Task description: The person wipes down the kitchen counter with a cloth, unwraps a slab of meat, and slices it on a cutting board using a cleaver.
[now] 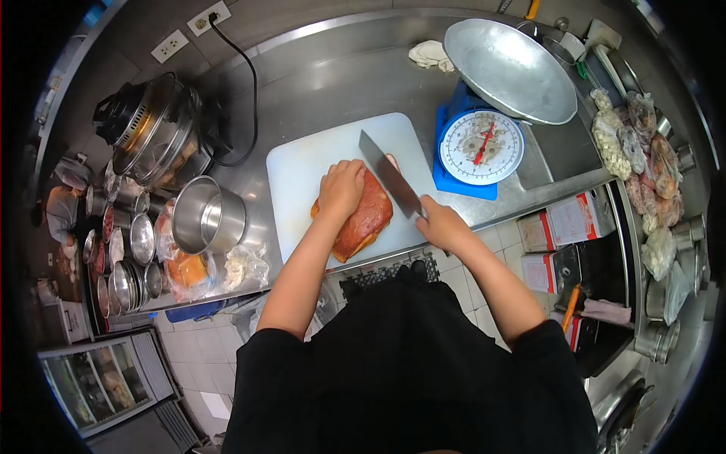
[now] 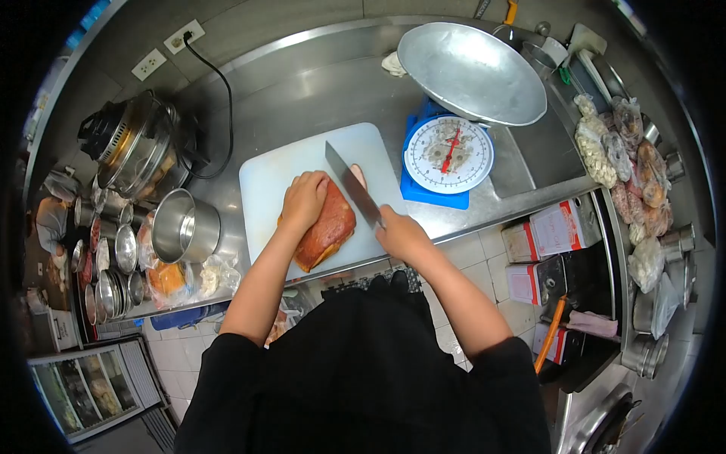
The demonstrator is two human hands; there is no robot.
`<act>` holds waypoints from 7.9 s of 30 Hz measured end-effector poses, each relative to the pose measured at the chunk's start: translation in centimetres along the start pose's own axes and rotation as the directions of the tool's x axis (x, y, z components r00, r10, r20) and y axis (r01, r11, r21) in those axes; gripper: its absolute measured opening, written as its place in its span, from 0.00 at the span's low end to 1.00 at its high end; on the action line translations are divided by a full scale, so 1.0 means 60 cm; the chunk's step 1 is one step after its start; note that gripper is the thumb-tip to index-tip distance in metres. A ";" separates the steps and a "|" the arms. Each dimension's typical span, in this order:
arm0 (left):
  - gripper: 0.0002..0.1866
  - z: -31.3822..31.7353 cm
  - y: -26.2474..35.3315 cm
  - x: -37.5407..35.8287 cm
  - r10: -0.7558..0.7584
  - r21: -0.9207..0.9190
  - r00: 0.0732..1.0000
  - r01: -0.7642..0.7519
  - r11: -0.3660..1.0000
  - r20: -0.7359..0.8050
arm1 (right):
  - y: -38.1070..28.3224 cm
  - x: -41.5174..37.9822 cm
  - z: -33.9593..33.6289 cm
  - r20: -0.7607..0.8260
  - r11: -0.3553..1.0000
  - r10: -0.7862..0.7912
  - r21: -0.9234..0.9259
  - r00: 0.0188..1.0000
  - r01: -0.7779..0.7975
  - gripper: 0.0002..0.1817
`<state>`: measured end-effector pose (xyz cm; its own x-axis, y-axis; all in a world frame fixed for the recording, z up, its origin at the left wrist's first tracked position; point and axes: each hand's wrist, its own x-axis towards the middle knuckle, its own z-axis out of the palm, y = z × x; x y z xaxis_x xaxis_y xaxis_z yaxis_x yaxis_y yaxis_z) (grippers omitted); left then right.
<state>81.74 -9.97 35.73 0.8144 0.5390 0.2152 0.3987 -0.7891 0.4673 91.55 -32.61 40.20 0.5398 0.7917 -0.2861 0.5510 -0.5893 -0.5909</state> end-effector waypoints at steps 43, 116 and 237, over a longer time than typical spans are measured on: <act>0.17 0.063 -0.087 0.243 -0.064 -0.372 0.926 0.212 0.904 0.372 | 0.088 -0.067 0.047 -0.210 0.984 0.176 0.052 0.962 -0.169 0.17; 0.32 -0.022 -0.145 -0.012 -0.116 -0.766 0.911 0.397 0.506 0.395 | 0.055 -0.060 0.027 -0.071 0.996 0.072 0.061 0.995 -0.068 0.19; 0.37 -0.146 -0.164 -0.001 -0.153 0.287 0.950 0.072 0.955 0.271 | 0.052 -0.158 0.034 -0.052 0.968 0.229 0.114 0.972 -0.223 0.17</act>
<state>74.09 0.35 38.64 0.8271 0.5532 -0.0995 0.5607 -0.7995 0.2154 86.83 -41.63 39.52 0.6841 0.6258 -0.3745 0.3408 -0.7283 -0.5945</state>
